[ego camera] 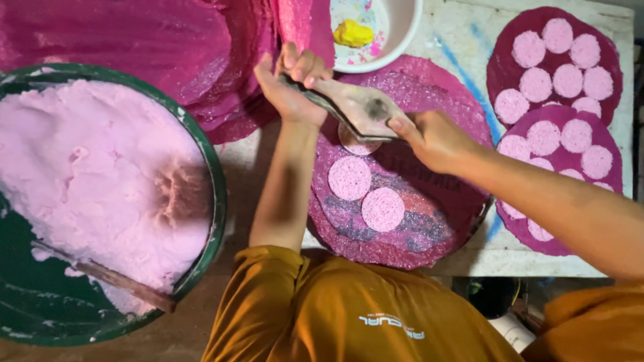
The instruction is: The person scoops pink powder from a green bucket into a handheld mold using a small stick, presses the mold to form circular pieces, and places them onto trays.
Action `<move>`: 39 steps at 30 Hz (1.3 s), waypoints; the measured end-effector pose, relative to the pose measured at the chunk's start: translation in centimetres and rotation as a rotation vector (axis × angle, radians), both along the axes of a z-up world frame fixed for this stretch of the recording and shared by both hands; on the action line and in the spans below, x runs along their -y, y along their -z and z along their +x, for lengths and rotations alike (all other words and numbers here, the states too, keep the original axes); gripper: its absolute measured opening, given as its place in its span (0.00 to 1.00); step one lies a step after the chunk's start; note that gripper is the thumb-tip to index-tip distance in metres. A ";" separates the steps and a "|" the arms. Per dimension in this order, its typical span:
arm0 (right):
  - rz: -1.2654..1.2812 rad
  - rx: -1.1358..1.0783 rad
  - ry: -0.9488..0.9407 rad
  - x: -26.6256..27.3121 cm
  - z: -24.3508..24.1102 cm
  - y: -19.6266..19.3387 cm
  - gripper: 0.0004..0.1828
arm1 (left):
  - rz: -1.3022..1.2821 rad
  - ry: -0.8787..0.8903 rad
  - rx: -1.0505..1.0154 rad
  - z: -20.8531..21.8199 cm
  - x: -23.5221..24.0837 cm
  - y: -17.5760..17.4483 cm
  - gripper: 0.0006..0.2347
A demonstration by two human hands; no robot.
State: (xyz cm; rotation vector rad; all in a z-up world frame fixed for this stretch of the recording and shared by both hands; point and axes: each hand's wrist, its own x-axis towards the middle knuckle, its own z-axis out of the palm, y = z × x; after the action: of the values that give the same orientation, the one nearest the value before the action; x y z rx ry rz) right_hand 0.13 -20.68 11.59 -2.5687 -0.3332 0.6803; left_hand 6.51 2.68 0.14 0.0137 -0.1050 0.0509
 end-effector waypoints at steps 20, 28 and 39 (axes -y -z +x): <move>-0.015 0.346 0.035 3.2 1.3 0.7 0.34 | 0.004 0.057 -0.148 2.4 2.2 -3.7 0.17; 0.207 0.168 0.163 5.9 0.0 4.0 0.36 | 1.101 0.636 -0.407 -2.3 1.4 0.0 0.43; 0.664 0.395 0.421 7.5 -4.3 9.7 0.40 | 2.113 -0.272 0.101 -9.5 1.1 2.3 0.25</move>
State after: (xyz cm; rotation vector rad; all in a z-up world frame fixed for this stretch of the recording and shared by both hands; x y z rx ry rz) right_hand -4.19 -28.18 1.92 -2.0074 -0.1022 -0.0965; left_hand -3.02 1.60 -2.13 2.1401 -0.2161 0.1922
